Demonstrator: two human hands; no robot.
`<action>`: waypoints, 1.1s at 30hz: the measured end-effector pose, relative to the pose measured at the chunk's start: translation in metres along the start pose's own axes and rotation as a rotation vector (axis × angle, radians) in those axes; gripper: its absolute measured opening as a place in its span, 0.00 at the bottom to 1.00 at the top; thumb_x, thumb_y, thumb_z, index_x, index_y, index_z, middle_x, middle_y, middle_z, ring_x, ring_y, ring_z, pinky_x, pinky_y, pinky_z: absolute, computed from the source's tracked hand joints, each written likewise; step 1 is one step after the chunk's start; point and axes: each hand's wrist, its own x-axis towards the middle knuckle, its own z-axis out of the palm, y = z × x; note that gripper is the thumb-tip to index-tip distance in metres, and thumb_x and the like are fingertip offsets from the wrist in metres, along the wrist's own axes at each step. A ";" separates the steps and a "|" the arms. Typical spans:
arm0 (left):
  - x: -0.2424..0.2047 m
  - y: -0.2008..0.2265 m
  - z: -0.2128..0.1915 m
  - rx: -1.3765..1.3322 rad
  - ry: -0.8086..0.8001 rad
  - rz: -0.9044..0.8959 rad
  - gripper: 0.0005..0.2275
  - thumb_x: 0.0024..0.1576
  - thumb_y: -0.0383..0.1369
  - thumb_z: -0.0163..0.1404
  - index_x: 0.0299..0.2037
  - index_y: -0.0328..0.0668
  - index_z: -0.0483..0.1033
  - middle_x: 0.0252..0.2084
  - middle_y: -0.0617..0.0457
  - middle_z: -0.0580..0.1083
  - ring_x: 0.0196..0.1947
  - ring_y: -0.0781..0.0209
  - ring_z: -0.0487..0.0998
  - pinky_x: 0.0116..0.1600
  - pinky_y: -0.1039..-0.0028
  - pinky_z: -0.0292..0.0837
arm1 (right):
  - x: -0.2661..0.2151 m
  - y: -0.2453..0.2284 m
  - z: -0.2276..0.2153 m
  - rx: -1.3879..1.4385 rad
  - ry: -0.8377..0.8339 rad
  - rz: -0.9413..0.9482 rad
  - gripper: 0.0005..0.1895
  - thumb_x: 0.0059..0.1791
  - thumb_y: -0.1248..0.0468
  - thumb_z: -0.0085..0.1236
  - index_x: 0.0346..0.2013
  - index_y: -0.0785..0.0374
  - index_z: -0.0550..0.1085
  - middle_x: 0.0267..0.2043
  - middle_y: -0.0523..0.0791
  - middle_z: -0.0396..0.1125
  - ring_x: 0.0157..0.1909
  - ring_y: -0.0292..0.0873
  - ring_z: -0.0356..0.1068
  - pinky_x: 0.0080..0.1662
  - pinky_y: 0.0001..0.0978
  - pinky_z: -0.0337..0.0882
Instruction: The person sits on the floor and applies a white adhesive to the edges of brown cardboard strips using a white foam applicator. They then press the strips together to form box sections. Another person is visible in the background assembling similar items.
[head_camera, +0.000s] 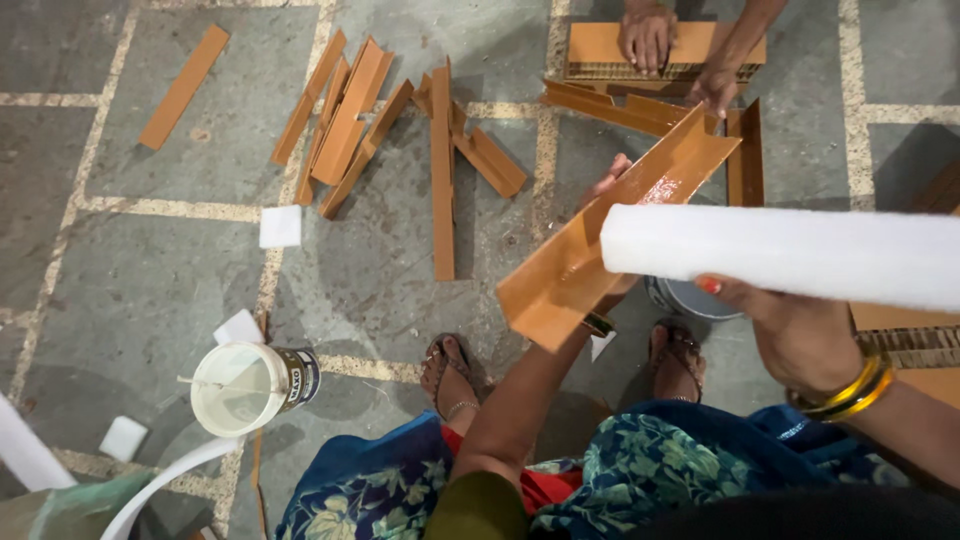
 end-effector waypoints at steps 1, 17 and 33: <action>-0.006 -0.006 0.004 -0.029 0.010 -0.042 0.27 0.65 0.38 0.50 0.73 0.44 0.56 0.72 0.46 0.59 0.68 0.55 0.65 0.72 0.62 0.65 | -0.002 0.000 0.002 0.011 0.005 0.016 0.20 0.49 0.71 0.64 0.55 0.66 0.73 0.53 0.50 0.72 0.55 0.45 0.74 0.56 0.37 0.77; -0.009 0.030 0.025 0.028 0.131 -0.440 0.26 0.64 0.42 0.53 0.68 0.43 0.59 0.61 0.42 0.67 0.51 0.42 0.76 0.51 0.56 0.75 | -0.036 -0.029 0.032 -0.769 -0.083 -0.196 0.22 0.42 0.57 0.68 0.46 0.65 0.76 0.42 0.48 0.70 0.42 0.43 0.72 0.42 0.36 0.71; -0.037 0.018 0.003 -0.025 -0.120 -0.505 0.40 0.53 0.43 0.65 0.71 0.44 0.53 0.72 0.50 0.58 0.75 0.59 0.58 0.78 0.70 0.58 | -0.005 -0.068 0.015 -0.655 -0.116 -0.180 0.25 0.44 0.64 0.67 0.54 0.65 0.72 0.49 0.46 0.75 0.51 0.40 0.75 0.50 0.30 0.74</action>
